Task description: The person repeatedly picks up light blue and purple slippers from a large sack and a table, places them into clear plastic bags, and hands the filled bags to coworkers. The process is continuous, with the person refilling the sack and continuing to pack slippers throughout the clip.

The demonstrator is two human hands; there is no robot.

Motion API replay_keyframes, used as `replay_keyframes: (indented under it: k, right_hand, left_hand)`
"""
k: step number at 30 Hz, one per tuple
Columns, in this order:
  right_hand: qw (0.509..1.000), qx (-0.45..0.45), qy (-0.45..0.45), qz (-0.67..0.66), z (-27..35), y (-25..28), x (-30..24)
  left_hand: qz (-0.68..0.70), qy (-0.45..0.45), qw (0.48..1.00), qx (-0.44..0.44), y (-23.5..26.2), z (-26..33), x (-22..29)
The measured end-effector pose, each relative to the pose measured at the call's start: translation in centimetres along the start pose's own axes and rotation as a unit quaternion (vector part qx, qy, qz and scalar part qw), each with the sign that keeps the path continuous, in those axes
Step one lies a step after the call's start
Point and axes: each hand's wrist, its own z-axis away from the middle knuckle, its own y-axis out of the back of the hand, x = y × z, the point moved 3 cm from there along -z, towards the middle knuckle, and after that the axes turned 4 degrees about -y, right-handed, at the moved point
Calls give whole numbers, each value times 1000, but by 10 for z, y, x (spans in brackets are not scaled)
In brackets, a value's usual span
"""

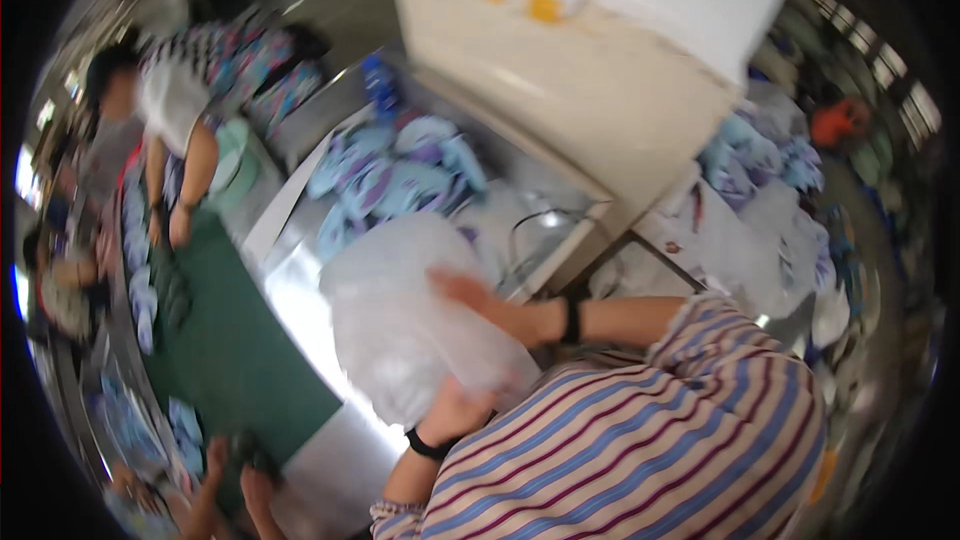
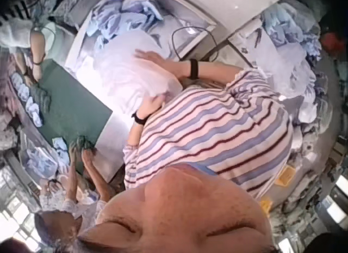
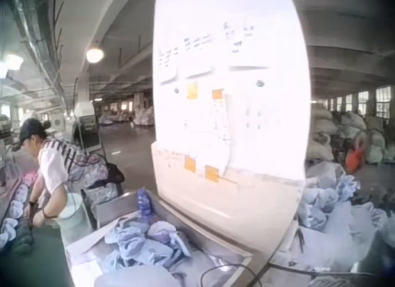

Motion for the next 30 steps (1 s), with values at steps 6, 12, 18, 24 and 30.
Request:
replay_keyframes:
  k: [6,12,18,24,30]
  right_hand:
    - [951,-38,19,-307,57,-4,10]
    - [909,51,-84,-406,169,160,-10]
    - [827,314,-98,-456,317,234,-34]
    - [804,503,-145,-282,431,249,-103]
    - [650,683,-247,-222,482,196,-141]
  left_hand:
    - [-85,152,969,-176,-31,-71,81]
    - [59,-97,935,336,-64,-106,115]
    - [-76,-6,865,-495,-236,-205,89]
    - [-80,-91,843,-524,-338,-276,71]
    - [23,-165,783,-599,-476,-249,96]
